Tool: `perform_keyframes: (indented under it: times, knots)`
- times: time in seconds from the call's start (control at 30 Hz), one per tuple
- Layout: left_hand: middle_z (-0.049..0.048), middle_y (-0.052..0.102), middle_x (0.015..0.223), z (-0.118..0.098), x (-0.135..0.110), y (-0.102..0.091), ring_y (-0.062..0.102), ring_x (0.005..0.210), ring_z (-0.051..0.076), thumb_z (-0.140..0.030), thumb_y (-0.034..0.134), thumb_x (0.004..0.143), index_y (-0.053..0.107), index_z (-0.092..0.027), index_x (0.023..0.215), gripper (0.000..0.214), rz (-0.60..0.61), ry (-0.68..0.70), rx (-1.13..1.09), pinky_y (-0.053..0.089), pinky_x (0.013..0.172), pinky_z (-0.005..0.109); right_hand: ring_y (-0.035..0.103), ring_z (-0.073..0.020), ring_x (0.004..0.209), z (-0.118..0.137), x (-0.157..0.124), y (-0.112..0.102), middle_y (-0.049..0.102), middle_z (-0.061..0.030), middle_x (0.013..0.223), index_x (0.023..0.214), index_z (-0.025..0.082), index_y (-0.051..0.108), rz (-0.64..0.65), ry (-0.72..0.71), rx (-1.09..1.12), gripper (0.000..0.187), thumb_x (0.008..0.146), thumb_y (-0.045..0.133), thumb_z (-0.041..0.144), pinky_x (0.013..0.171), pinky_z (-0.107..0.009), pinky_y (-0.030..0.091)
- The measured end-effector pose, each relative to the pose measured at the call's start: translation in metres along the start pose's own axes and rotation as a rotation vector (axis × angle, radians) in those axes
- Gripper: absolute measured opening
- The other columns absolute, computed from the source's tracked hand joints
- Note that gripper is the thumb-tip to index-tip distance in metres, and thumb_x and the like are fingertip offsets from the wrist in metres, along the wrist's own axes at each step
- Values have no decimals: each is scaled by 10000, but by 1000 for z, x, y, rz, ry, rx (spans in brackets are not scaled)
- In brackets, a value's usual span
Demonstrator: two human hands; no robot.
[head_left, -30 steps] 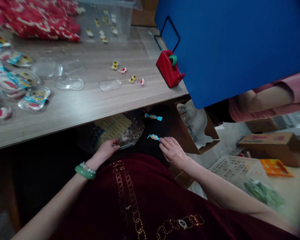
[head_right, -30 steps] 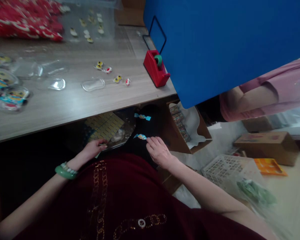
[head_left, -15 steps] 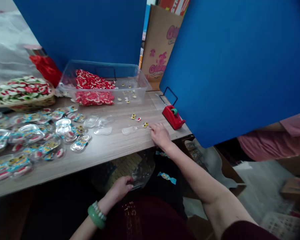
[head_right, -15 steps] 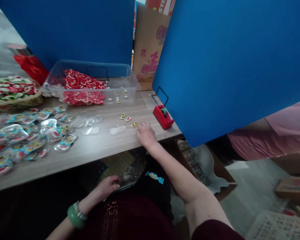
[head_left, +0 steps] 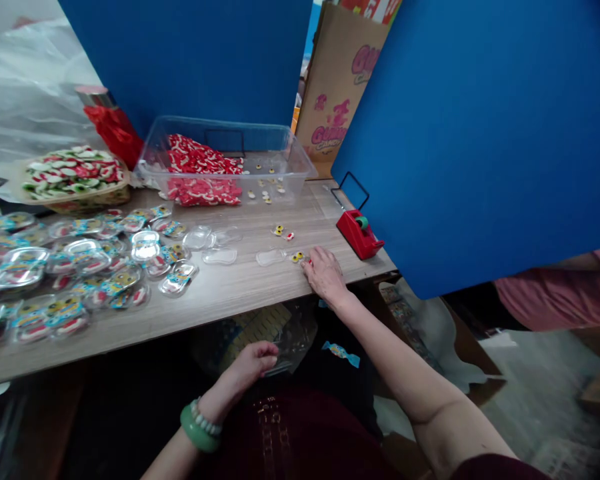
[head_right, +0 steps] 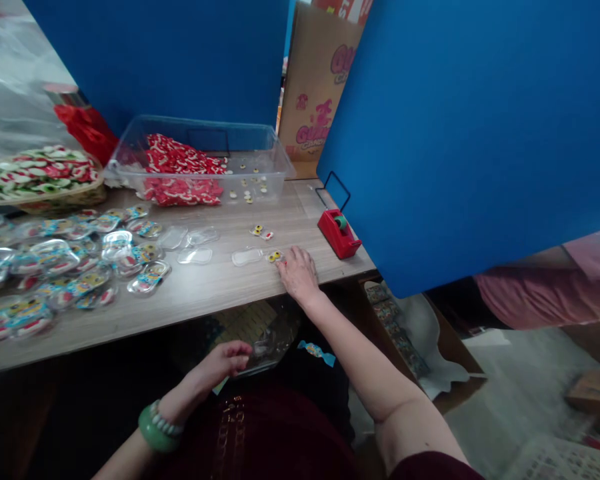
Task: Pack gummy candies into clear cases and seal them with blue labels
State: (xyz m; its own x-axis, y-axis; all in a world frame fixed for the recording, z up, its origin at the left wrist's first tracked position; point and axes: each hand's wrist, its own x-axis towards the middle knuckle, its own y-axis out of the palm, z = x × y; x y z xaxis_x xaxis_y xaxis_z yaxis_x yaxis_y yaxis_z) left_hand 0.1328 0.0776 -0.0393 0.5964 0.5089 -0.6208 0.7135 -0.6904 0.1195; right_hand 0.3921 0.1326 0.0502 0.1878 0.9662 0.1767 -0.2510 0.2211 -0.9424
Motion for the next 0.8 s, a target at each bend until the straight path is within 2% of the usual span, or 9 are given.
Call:
perform_keyframes:
  times: [0.07,0.23,0.33,0.4,0.47,0.57,0.63,0.73,0.8]
  knots:
    - [-17,548,692,-10,0,1,501,656,138,-387,716,569,648,-171,877,383,-14,3,-74,382,609,268,428,-317,1302,13,1,3,546,-186,1397,1269,139,592,-59,-54,15,362,953,502,291,1122,-479,288]
    - [-2,579,725,-23,-2,4,507,654,123,-336,740,585,669,-149,891,366,-4,20,-96,389,607,258,458,-324,1286,65,8,23,608,-201,1294,1142,129,646,125,-338,51,260,947,497,214,1150,-517,252]
    - [13,608,751,-20,-3,3,537,684,139,-326,743,606,689,-146,907,355,0,15,-95,400,615,264,460,-348,1269,90,-8,38,593,-203,1302,1153,122,627,99,-465,9,302,967,503,326,1140,-551,270]
    - [28,626,775,-15,-4,0,559,717,157,-354,748,616,702,-145,932,381,-4,1,-98,414,631,276,458,-351,1259,97,-26,43,581,-182,1325,1171,144,610,61,-577,-16,331,958,526,383,1111,-549,314]
    - [38,636,794,-11,-5,-3,573,737,167,-377,759,612,707,-143,943,409,-10,-20,-105,422,642,283,493,-319,1204,94,-41,44,605,-144,1288,1129,187,617,57,-671,-40,234,962,513,313,1044,-497,390]
    - [36,629,805,-8,-5,-7,570,732,157,-374,777,592,701,-145,918,406,-28,-33,-136,415,638,273,555,-270,1008,79,-51,35,672,-106,1072,974,222,643,103,-754,11,214,966,432,190,881,-417,463]
    - [30,626,813,-11,-4,-7,567,728,148,-361,781,595,698,-154,922,395,-18,-29,-156,412,638,267,560,-256,922,63,-45,24,672,-98,968,944,225,650,84,-663,138,256,963,400,174,830,-395,465]
    - [19,619,783,-17,-1,-2,566,714,140,-342,780,609,690,-161,917,368,4,-40,-166,415,648,263,575,-234,928,36,-18,6,660,-89,992,1040,226,666,-11,-310,297,255,939,438,172,857,-360,458]
    - [14,613,759,-20,0,4,567,713,139,-327,781,610,686,-160,901,350,6,-48,-174,415,647,258,583,-222,936,19,4,-1,649,-83,1027,1063,223,685,-13,-74,310,251,906,496,170,872,-340,457]
